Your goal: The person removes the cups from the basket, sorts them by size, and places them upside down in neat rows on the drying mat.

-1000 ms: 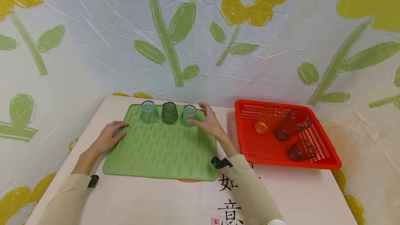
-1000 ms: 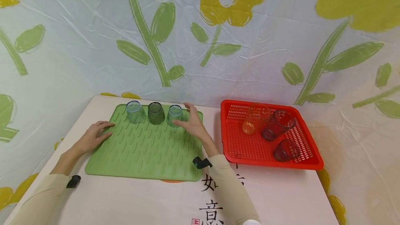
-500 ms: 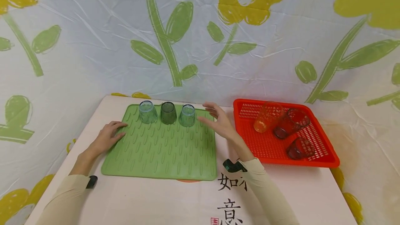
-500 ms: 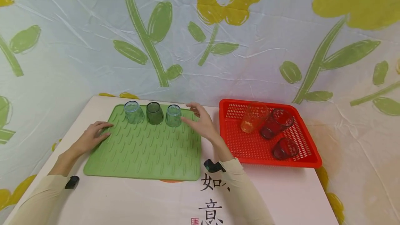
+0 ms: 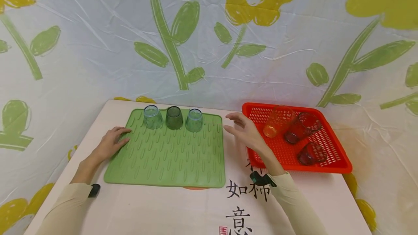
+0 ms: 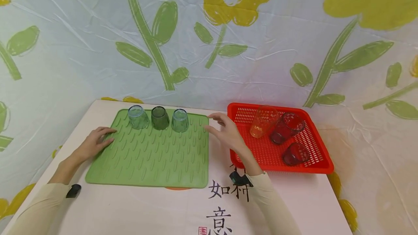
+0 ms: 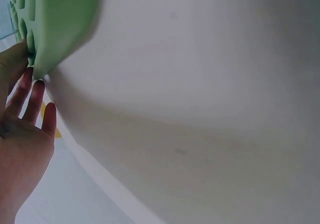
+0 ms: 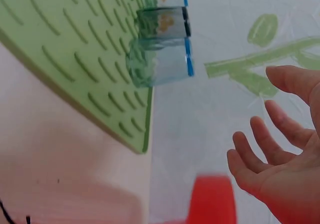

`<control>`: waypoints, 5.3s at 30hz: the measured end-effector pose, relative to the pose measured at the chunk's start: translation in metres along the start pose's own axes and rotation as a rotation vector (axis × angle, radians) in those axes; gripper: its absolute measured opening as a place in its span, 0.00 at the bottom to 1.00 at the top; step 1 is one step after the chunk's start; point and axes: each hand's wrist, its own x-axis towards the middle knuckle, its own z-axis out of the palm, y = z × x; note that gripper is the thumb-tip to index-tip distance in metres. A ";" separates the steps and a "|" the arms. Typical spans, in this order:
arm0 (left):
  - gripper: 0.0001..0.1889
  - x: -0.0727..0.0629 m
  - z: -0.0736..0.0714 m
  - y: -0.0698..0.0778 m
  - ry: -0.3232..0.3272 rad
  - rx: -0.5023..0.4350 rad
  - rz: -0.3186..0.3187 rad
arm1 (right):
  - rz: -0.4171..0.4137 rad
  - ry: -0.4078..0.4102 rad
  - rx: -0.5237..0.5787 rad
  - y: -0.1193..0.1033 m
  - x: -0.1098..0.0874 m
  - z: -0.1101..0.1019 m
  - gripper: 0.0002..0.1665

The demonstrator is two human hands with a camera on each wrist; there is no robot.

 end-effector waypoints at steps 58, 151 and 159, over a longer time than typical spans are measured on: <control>0.18 -0.001 -0.001 0.000 -0.013 -0.055 -0.023 | 0.254 0.407 -0.524 0.095 -0.147 -0.167 0.34; 0.17 0.015 0.008 0.049 0.070 -0.165 -0.047 | 0.140 0.318 -0.200 0.039 -0.090 -0.104 0.44; 0.18 0.023 0.018 0.074 0.083 -0.219 -0.022 | 0.062 0.278 -0.080 0.033 -0.076 -0.083 0.41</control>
